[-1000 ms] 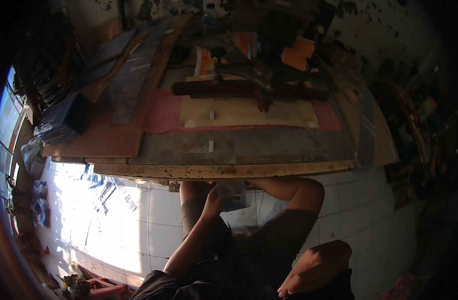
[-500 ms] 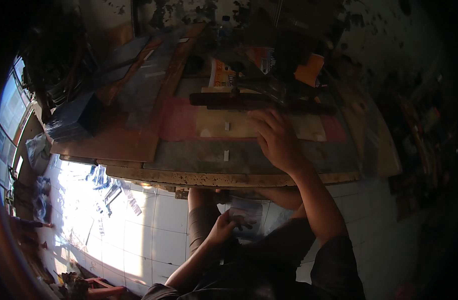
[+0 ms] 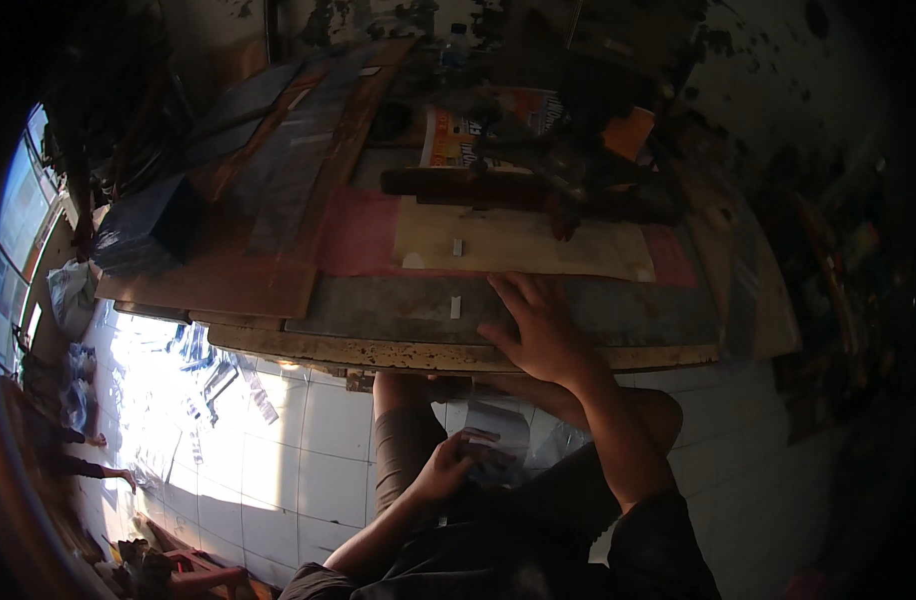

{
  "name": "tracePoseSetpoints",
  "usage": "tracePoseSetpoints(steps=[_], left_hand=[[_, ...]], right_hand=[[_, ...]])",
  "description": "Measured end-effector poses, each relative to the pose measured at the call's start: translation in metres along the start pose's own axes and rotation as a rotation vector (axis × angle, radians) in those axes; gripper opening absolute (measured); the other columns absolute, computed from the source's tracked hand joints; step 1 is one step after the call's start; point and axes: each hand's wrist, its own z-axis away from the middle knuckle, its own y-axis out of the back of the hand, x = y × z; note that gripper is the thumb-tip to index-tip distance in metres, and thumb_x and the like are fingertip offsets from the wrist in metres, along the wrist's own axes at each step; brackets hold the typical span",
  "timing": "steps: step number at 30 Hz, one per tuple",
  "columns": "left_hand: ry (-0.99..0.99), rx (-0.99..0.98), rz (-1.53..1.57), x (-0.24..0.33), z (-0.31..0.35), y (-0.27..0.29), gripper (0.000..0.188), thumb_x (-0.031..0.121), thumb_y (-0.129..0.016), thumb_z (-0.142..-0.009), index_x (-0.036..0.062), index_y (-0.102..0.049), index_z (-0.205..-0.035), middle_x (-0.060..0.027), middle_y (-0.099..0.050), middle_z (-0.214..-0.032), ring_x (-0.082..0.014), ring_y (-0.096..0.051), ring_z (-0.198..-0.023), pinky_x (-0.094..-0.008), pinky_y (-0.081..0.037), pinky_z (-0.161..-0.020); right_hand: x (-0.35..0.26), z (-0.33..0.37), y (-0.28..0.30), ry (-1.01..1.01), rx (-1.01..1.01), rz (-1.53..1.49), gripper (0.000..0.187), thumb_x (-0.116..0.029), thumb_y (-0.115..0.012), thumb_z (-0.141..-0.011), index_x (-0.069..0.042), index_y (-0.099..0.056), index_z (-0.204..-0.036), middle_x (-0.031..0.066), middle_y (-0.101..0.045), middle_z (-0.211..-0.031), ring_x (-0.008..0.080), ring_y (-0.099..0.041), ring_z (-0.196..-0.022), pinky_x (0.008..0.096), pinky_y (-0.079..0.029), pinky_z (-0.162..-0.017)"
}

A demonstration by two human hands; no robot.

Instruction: The person sits at a workbench and repeatedly handles a stack of translucent plastic sheets. They pick up individual sheets, unfold them, and place them back on the table or into the stack. The person also wipes the surface of the workbench with their hand between handling the sheets.

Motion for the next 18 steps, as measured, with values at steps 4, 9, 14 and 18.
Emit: tracePoseSetpoints(steps=[4, 9, 14, 18], left_hand=[[-0.001, -0.022, 0.048, 0.010, 0.002, -0.005, 0.036, -0.002, -0.049, -0.096, -0.0039, -0.055, -0.132, -0.0153, -0.076, -0.113, -0.0206, -0.072, -0.105, -0.0335, -0.054, -0.095], [-0.051, -0.040, 0.052, 0.012, 0.002, -0.004, 0.035, -0.001, -0.051, -0.097, -0.0041, -0.055, -0.131, -0.0143, -0.076, -0.110, -0.0208, -0.072, -0.104, -0.0342, -0.054, -0.095], [-0.077, -0.032, -0.022, 0.011, 0.002, 0.001, 0.032, 0.005, -0.055, -0.101, -0.0045, -0.053, -0.131, -0.0200, -0.076, -0.114, -0.0248, -0.074, -0.102, -0.0354, -0.055, -0.091], [-0.034, 0.017, 0.060, 0.016, 0.007, -0.001, 0.032, 0.003, -0.056, -0.100, -0.0025, -0.055, -0.131, -0.0133, -0.076, -0.109, -0.0194, -0.073, -0.100, -0.0308, -0.055, -0.089]], right_hand=[[0.005, 0.000, -0.002, 0.018, -0.032, -0.104, 0.061, -0.037, -0.064, -0.100, 0.000, -0.049, -0.147, 0.0202, -0.043, -0.153, 0.0381, -0.041, -0.144, 0.0502, -0.034, -0.120], [0.026, -0.008, -0.028, 0.035, 0.103, 0.103, 0.059, -0.039, -0.058, -0.104, 0.000, -0.049, -0.147, 0.0213, -0.043, -0.155, 0.0388, -0.039, -0.146, 0.0522, -0.033, -0.120], [0.036, -0.026, -0.034, -0.001, 0.097, 0.146, 0.059, -0.040, -0.052, -0.106, 0.000, -0.046, -0.150, 0.0224, -0.041, -0.158, 0.0387, -0.037, -0.148, 0.0530, -0.030, -0.121], [0.034, -0.035, -0.038, -0.075, 0.072, 0.137, 0.061, -0.040, -0.049, -0.107, 0.000, -0.041, -0.154, 0.0217, -0.037, -0.162, 0.0371, -0.033, -0.152, 0.0510, -0.028, -0.122]])
